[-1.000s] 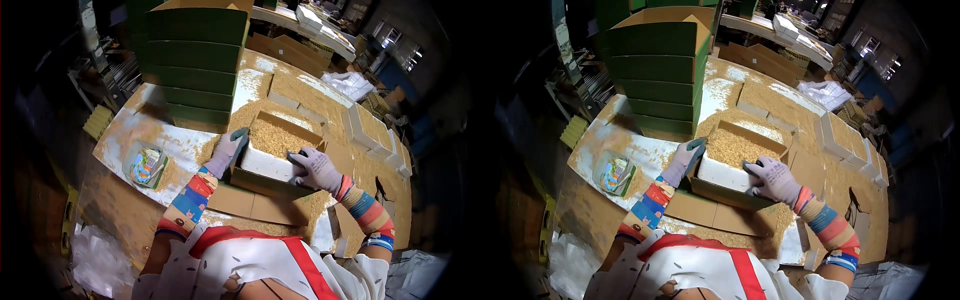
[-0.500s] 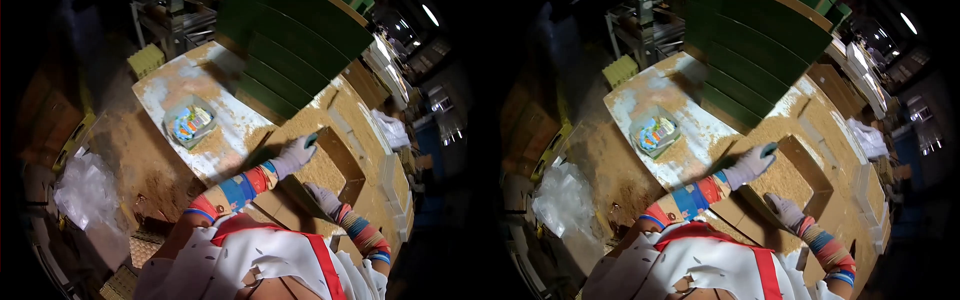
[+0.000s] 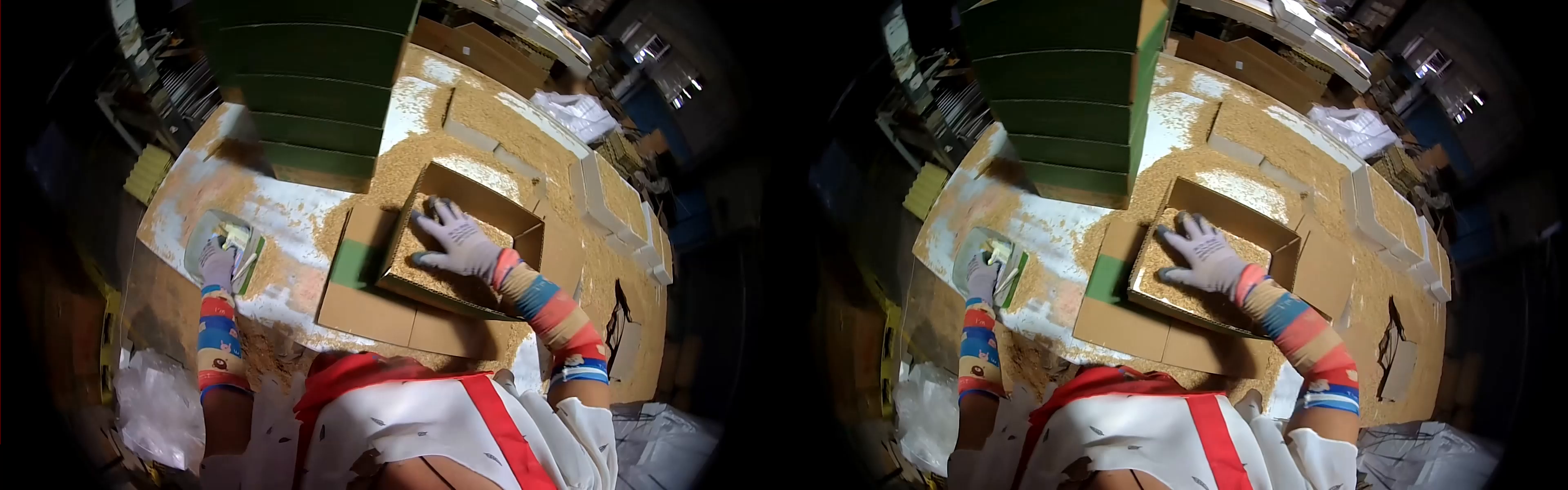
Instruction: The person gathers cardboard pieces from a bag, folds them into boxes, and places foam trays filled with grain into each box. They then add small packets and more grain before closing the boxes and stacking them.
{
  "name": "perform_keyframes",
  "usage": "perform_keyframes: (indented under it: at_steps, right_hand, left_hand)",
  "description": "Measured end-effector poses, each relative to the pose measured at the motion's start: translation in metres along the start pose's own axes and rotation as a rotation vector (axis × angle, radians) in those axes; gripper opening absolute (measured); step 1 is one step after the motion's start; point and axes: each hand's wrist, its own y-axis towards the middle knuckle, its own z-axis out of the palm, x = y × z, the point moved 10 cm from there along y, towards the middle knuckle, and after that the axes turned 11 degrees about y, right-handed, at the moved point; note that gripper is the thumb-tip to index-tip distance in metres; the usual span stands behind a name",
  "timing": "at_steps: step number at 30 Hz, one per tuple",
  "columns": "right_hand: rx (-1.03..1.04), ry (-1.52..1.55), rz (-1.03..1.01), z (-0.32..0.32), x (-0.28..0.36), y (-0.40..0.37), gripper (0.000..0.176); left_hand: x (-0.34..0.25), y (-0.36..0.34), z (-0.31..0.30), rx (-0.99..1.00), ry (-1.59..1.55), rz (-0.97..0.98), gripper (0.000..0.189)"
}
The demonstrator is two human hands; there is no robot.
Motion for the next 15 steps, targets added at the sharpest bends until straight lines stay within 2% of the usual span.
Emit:
perform_keyframes:
  at_steps: [1,3,4,5,6,7,9,11,12,13,14,15]
  right_hand:
    - [0.061,-0.034,-0.008,0.010,0.006,-0.003,0.071]
    - [-0.054,-0.080,-0.121,0.018,0.004,-0.020,0.058]
    - [-0.100,-0.001,-0.124,0.006,0.007,-0.031,0.039]
    - [-0.102,-0.068,-0.143,0.015,-0.005,-0.042,0.030]
    - [-0.042,-0.068,-0.134,0.017,-0.013,-0.053,0.028]
    - [0.021,-0.064,-0.122,0.017,-0.018,-0.064,0.026]
    - [-0.151,0.095,-0.032,-0.033,-0.026,-0.086,0.023]
    - [-0.634,0.101,-0.029,-0.120,-0.024,-0.128,0.033]
    - [-0.762,0.135,0.091,-0.144,-0.049,-0.156,0.035]
    - [-0.922,0.034,0.194,-0.161,-0.073,-0.189,0.032]
    - [-0.830,-0.085,0.378,-0.151,-0.119,-0.214,0.035]
    - [-0.676,-0.222,0.653,-0.126,-0.163,-0.240,0.063]
  left_hand:
    - [0.005,0.003,-0.003,0.012,-0.011,-0.025,0.036]
    - [0.010,0.002,-0.008,0.002,-0.018,-0.007,0.035]
    - [0.018,0.004,0.001,0.047,-0.214,-0.024,0.036]
    - [0.027,0.007,0.012,0.095,-0.414,-0.044,0.037]
    - [0.037,0.017,0.020,0.075,-0.302,-0.058,0.040]
    - [0.036,0.013,0.008,-0.031,-0.299,-0.045,0.043]
    - [0.032,-0.002,-0.021,-0.083,-0.371,-0.114,0.042]
    - [0.032,-0.008,-0.045,-0.232,-0.367,-0.117,0.040]
    - [0.039,0.000,-0.040,-0.268,-0.559,-0.080,0.033]
    - [0.028,-0.004,-0.054,-0.318,-0.755,-0.024,0.028]
    - [0.014,-0.007,-0.063,-0.286,-1.022,-0.046,0.027]
    - [-0.005,-0.011,-0.073,-0.248,-1.287,-0.073,0.026]
